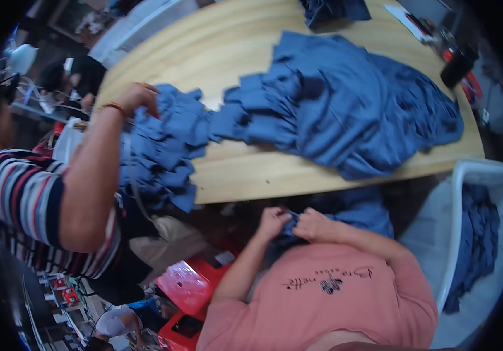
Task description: The recorder is inspecting and folding blue garments at a work table in a factory environment.
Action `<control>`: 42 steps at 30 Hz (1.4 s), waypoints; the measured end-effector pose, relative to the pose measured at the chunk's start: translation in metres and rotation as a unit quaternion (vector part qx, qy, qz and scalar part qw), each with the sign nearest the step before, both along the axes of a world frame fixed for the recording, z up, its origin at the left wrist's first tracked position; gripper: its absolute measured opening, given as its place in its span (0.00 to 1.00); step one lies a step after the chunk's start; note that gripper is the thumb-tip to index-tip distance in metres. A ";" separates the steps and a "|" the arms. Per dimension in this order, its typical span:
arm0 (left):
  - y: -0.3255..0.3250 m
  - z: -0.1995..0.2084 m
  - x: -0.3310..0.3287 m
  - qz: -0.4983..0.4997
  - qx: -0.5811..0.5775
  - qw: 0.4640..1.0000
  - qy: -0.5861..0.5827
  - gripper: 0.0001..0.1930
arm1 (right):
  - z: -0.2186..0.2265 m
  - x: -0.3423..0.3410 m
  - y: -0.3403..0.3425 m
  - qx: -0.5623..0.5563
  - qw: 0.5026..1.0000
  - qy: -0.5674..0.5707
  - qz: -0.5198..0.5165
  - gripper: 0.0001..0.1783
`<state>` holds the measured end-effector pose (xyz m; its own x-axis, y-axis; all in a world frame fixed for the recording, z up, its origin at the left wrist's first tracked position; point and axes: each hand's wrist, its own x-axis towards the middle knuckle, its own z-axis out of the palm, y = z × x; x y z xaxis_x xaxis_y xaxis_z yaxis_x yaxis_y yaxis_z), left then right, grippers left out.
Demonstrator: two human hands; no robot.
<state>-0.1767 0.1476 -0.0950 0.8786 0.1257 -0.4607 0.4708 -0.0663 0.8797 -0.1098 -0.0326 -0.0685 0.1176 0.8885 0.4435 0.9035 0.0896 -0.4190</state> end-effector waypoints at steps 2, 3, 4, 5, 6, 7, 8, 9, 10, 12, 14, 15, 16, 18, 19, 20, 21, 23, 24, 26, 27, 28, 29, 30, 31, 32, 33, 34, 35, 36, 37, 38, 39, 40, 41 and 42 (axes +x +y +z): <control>0.002 0.003 0.000 -0.043 -0.015 0.999 0.002 0.02 | 0.001 -0.002 -0.001 -0.013 0.999 0.025 -0.020 0.08; 0.003 0.005 0.000 -0.080 -0.018 0.997 0.001 0.03 | 0.001 -0.003 -0.001 -0.010 0.998 0.035 -0.043 0.08; 0.003 0.006 0.000 -0.101 0.005 0.995 -0.002 0.03 | 0.001 -0.003 -0.002 -0.002 0.998 0.038 -0.048 0.08; 0.002 0.008 0.000 -0.123 0.014 0.992 -0.004 0.03 | 0.001 -0.004 -0.003 -0.004 0.997 0.043 -0.063 0.09; 0.001 0.009 0.000 -0.104 0.001 0.995 0.009 0.02 | 0.001 -0.005 -0.003 0.028 0.996 0.036 -0.074 0.12; 0.001 0.010 0.001 -0.090 -0.032 0.995 0.016 0.02 | 0.000 -0.005 -0.004 0.030 0.995 0.072 -0.068 0.12; 0.000 0.011 0.001 -0.072 -0.052 0.996 0.021 0.00 | 0.000 -0.005 -0.006 0.021 0.994 0.072 -0.076 0.12; -0.001 0.012 0.001 -0.068 -0.076 0.994 0.027 0.01 | 0.000 -0.005 -0.007 0.003 0.994 0.071 -0.087 0.11; -0.002 0.013 0.002 -0.058 -0.101 0.992 0.042 0.01 | -0.001 -0.005 -0.008 0.013 0.993 0.072 -0.093 0.10; -0.003 0.014 0.003 -0.035 -0.162 0.984 0.065 0.01 | -0.002 -0.005 -0.008 0.031 0.994 0.061 -0.090 0.10; -0.004 0.015 0.005 -0.044 -0.164 0.984 0.060 0.01 | -0.004 -0.005 -0.007 0.022 0.994 0.053 -0.093 0.11; -0.004 0.015 0.005 -0.054 -0.165 0.983 0.067 0.02 | -0.005 -0.004 -0.006 0.031 0.993 0.059 -0.097 0.11; -0.004 0.015 0.005 -0.053 -0.171 0.981 0.073 0.02 | -0.006 -0.004 -0.006 0.040 0.992 0.064 -0.100 0.11; -0.004 0.014 0.005 -0.070 -0.145 0.984 0.080 0.03 | -0.009 -0.002 -0.006 0.028 0.993 0.079 -0.087 0.11; -0.005 0.013 0.005 -0.088 -0.127 0.985 0.074 0.04 | -0.009 -0.001 -0.007 0.007 0.992 0.095 -0.082 0.11; -0.006 0.012 0.004 -0.089 -0.118 0.985 0.088 0.04 | -0.010 -0.002 -0.009 0.017 0.993 0.094 -0.075 0.11; -0.007 0.011 0.003 -0.094 -0.119 0.985 0.087 0.04 | -0.010 -0.002 -0.011 0.005 0.994 0.079 -0.070 0.11; -0.008 0.008 0.004 -0.110 -0.116 0.985 0.066 0.06 | -0.009 -0.003 -0.014 -0.017 0.998 0.029 -0.061 0.10; -0.009 0.007 0.004 -0.109 -0.099 0.986 0.077 0.06 | -0.009 -0.004 -0.014 -0.008 0.999 -0.007 -0.053 0.10; -0.010 0.005 0.006 -0.093 -0.105 0.986 0.092 0.05 | -0.007 -0.003 -0.013 0.014 0.997 -0.057 -0.051 0.08; -0.010 0.005 0.007 -0.080 -0.134 0.982 0.107 0.04 | -0.006 -0.003 -0.012 0.021 0.997 -0.041 -0.062 0.05; -0.011 0.004 0.008 -0.071 -0.132 0.981 0.126 0.03 | -0.005 -0.003 -0.011 0.000 0.999 -0.022 -0.039 0.04; -0.011 0.004 0.009 -0.074 -0.124 0.980 0.137 0.03 | -0.005 -0.003 -0.011 -0.023 0.999 -0.004 -0.034 0.05; -0.012 0.004 0.010 -0.069 -0.112 0.982 0.135 0.03 | -0.004 -0.003 -0.011 -0.050 0.998 0.024 -0.015 0.06; -0.013 0.004 0.010 -0.068 -0.124 0.981 0.136 0.04 | -0.004 -0.001 -0.011 -0.047 0.999 0.019 -0.018 0.06; -0.013 0.003 0.010 -0.074 -0.104 0.980 0.151 0.04 | -0.004 0.000 -0.012 -0.078 0.996 0.033 0.003 0.05; -0.014 0.003 0.011 -0.073 -0.089 0.982 0.149 0.04 | -0.004 0.001 -0.013 -0.133 0.990 0.038 0.024 0.05; -0.015 0.002 0.011 -0.079 -0.075 0.983 0.150 0.04 | -0.004 0.002 -0.014 -0.158 0.985 0.058 0.027 0.04; -0.015 0.001 0.011 -0.087 -0.079 0.983 0.141 0.04 | -0.005 0.004 -0.015 -0.140 0.988 0.066 0.024 0.04; -0.016 0.000 0.011 -0.097 -0.083 0.983 0.135 0.04 | -0.005 0.004 -0.015 -0.127 0.988 0.086 0.032 0.04; -0.016 0.000 0.011 -0.099 -0.060 0.982 0.146 0.04 | -0.005 0.004 -0.015 -0.131 0.986 0.099 0.033 0.05; -0.016 0.000 0.010 -0.110 -0.064 0.983 0.132 0.03 | -0.005 0.003 -0.015 -0.114 0.988 0.104 0.032 0.05; -0.015 0.000 0.010 -0.126 -0.081 0.982 0.111 0.03 | -0.005 0.001 -0.014 -0.071 0.992 0.105 0.011 0.05; -0.014 0.000 0.009 -0.122 -0.086 0.984 0.098 0.02 | -0.004 -0.001 -0.014 -0.036 0.994 0.102 -0.016 0.05; -0.013 0.001 0.008 -0.126 -0.071 0.984 0.102 0.02 | -0.004 -0.003 -0.013 -0.027 0.994 0.104 -0.021 0.05; -0.011 0.002 0.008 -0.113 -0.113 0.982 0.102 0.02 | -0.003 -0.005 -0.013 -0.002 0.995 0.091 -0.040 0.06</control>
